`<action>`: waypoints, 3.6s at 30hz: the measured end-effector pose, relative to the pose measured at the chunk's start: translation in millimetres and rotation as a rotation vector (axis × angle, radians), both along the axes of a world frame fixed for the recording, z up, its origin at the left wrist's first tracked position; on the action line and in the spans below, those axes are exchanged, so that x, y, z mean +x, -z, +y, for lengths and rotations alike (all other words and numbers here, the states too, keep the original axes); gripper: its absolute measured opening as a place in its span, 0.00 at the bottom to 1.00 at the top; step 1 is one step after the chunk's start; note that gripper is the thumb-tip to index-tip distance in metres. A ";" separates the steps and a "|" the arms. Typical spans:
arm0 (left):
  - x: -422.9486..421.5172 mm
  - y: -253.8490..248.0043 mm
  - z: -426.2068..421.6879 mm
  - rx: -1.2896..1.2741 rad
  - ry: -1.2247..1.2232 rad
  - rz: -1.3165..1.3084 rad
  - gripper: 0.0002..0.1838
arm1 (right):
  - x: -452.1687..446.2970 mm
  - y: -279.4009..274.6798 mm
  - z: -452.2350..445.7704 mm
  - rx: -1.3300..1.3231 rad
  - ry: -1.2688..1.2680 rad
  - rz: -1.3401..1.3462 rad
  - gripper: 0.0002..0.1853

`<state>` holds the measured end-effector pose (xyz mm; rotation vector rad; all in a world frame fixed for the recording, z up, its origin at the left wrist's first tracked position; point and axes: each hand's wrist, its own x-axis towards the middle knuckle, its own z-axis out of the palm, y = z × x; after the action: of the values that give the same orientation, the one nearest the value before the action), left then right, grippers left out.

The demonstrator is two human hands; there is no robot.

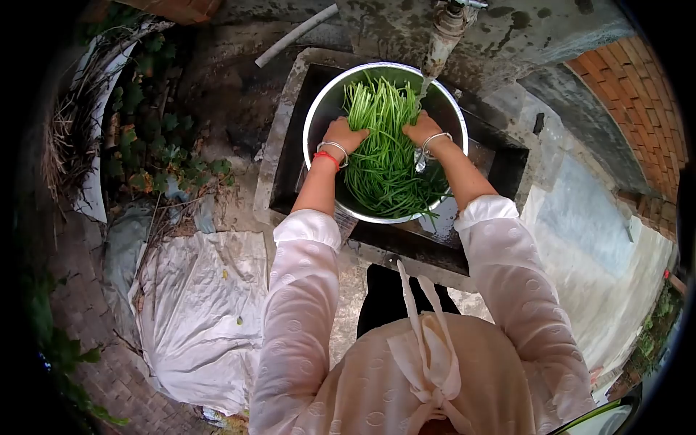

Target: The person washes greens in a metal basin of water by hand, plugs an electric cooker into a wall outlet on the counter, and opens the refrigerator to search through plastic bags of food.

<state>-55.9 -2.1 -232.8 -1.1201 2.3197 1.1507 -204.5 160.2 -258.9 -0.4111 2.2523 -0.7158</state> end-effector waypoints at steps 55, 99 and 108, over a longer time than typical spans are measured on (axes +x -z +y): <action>0.3 -13.3 57.3 0.899 -0.565 0.828 0.15 | 38.1 -70.3 12.4 -0.540 -0.025 0.302 0.09; 0.1 30.9 34.7 1.093 -0.758 0.678 0.36 | 103.5 -38.4 -44.5 -0.395 0.287 0.006 0.25; -12.4 24.0 68.1 0.936 -0.776 0.682 0.30 | 82.3 -13.3 -34.8 -0.403 0.435 0.296 0.15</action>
<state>-68.3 66.0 -256.8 -1.3360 1.2117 2.8318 -122.2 125.4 -245.6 -0.2222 2.5027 -1.4292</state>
